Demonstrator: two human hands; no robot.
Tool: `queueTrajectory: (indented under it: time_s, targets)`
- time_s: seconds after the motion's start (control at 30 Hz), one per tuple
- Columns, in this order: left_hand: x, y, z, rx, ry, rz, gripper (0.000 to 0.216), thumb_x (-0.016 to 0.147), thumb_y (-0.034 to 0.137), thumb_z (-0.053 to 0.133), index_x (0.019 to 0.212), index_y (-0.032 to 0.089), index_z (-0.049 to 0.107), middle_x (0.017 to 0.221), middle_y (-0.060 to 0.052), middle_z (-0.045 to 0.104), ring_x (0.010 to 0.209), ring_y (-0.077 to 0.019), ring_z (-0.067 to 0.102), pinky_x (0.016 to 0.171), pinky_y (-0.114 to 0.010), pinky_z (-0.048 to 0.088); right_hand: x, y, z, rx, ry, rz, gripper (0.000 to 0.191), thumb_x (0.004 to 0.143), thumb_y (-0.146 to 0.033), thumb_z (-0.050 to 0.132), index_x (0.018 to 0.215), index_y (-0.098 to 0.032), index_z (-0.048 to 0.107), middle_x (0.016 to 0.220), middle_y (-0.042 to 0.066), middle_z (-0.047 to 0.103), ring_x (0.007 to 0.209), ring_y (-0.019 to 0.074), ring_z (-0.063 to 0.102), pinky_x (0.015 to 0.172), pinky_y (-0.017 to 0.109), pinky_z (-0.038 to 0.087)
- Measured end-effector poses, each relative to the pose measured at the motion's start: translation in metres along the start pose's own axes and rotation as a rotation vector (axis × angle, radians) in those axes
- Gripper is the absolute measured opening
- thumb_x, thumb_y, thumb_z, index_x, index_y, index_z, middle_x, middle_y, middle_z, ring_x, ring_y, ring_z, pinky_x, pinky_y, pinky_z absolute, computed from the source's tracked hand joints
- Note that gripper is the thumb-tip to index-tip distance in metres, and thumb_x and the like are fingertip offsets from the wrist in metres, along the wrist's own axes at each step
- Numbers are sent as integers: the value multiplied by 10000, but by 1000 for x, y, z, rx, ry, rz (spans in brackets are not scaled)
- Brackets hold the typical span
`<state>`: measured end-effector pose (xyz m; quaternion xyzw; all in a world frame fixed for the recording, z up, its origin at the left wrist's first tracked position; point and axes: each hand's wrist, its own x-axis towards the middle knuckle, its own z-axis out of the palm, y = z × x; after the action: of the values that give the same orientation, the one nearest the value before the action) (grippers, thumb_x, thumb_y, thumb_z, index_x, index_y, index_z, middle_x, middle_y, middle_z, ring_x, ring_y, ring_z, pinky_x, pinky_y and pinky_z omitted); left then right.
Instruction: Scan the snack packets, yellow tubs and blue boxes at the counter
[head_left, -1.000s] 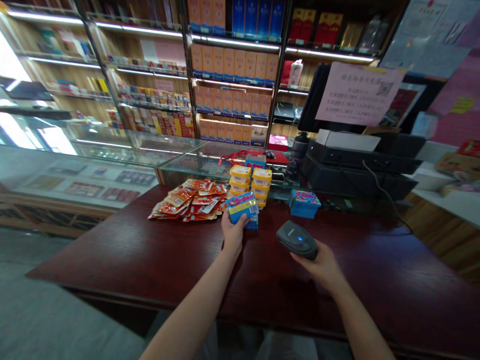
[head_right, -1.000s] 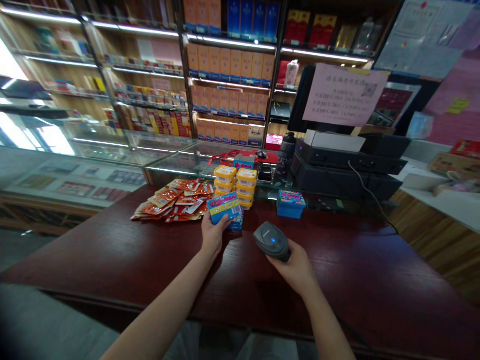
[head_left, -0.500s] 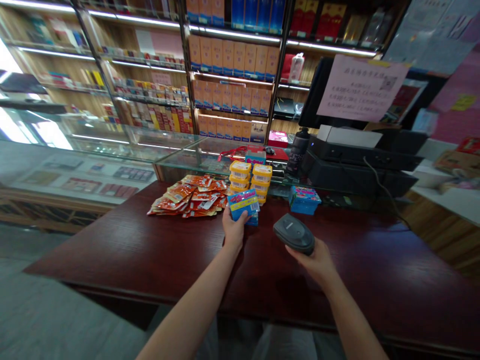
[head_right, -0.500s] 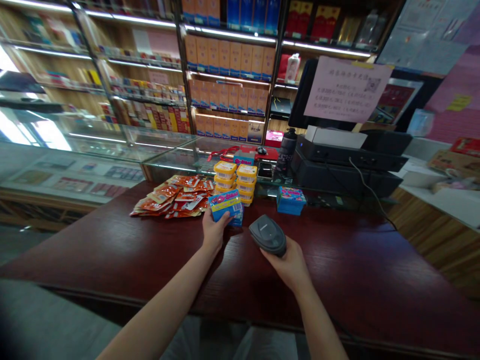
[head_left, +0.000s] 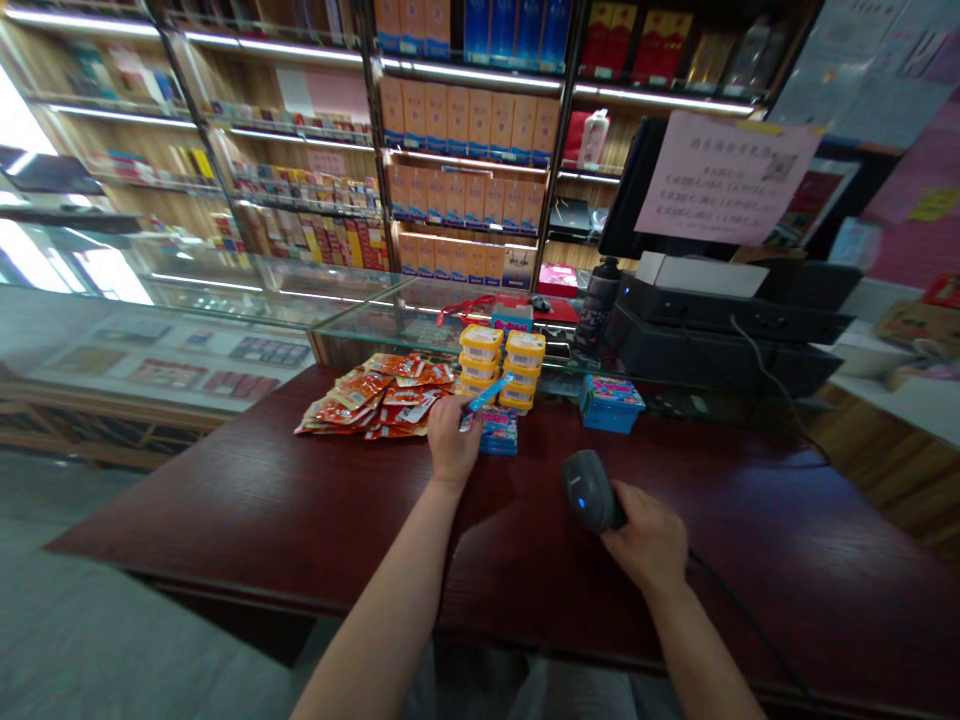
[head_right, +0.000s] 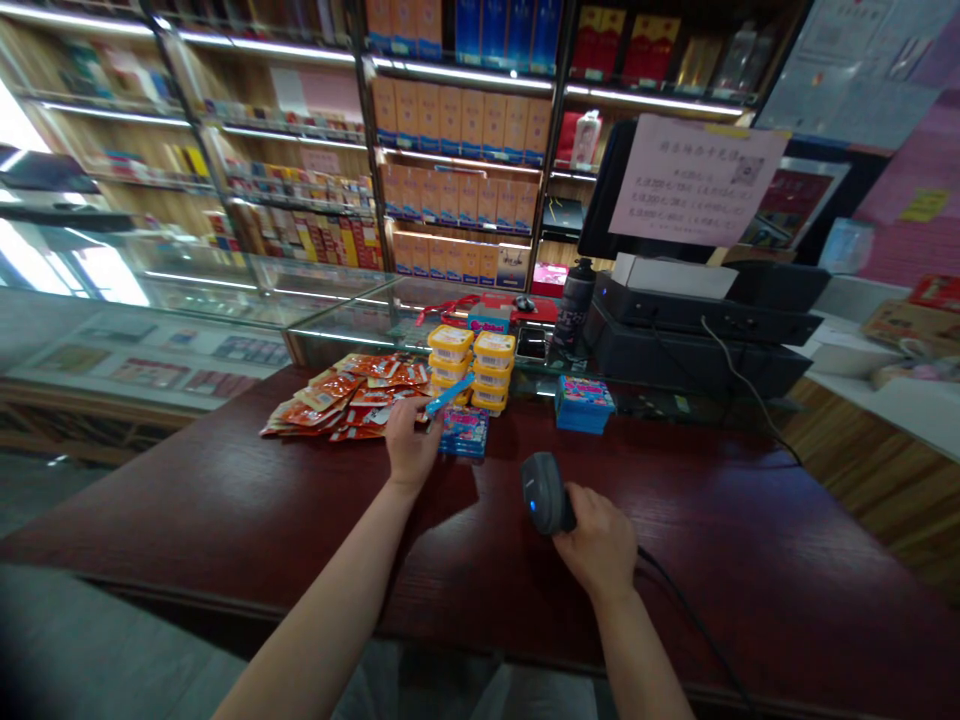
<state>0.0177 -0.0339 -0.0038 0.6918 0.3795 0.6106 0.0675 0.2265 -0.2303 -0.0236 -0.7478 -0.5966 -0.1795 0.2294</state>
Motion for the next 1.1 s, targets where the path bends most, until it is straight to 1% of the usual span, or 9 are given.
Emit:
queueTrajectory:
  time_s: [0.07,0.13,0.23,0.33,0.4,0.47,0.6,0.77,1.1]
  targets:
    - [0,0,-3,119,-125,121,197,766,159,556,915,226,667,936,-56,655,923,-224,557,875,-368,413,-3,3,5,-19,-18,-16,283,764,-223,509,1011,-170,639,948,81,708,800,219,637,672,284,393]
    - [-3,3,-3,222,-228,176,255,762,123,544,929,246,692,963,-55,663,941,-235,546,876,-387,400,-5,4,7,-9,-37,-18,275,761,-220,513,1004,-176,635,930,71,707,797,217,640,671,283,392]
    - [-9,7,-3,316,-344,184,277,757,118,563,920,280,719,966,-49,663,952,-247,533,875,-413,392,-6,5,6,17,-43,-8,261,762,-220,516,993,-182,632,922,63,710,790,216,647,666,283,391]
    - [-16,7,-2,338,-402,160,239,734,198,660,936,307,729,1065,-47,649,1038,-280,514,922,-464,380,-7,5,4,24,-34,6,245,759,-214,516,973,-181,630,918,63,712,775,217,650,659,286,390]
    - [-19,4,-1,311,-411,117,261,692,279,736,952,306,733,1148,-53,623,1092,-303,499,952,-488,380,-8,4,3,34,-33,12,240,758,-217,517,968,-184,629,914,61,712,773,219,652,649,288,389]
    - [-21,-1,2,251,-416,73,285,673,313,765,955,292,738,1172,-65,606,1103,-300,506,965,-480,400,-8,4,2,39,-49,18,233,762,-222,516,963,-189,631,890,57,712,765,215,653,632,283,385]
    - [-22,-10,7,165,-382,23,252,693,279,754,945,271,742,1104,-76,615,1052,-273,547,956,-460,437,-8,2,0,26,-86,33,220,773,-240,519,956,-200,634,887,59,714,756,206,652,624,274,380]
    - [-23,-19,14,142,-318,-34,254,671,256,769,924,260,745,1086,-80,607,1056,-283,546,964,-485,435,-7,0,-1,42,-98,48,237,773,-243,520,978,-208,634,919,58,716,788,206,654,637,271,384]
    - [-26,-18,19,141,-298,-40,242,686,288,755,925,254,742,1090,-86,593,1064,-286,527,973,-490,419,-6,1,1,24,-135,57,229,770,-245,548,982,-216,630,914,41,715,787,202,658,631,273,374]
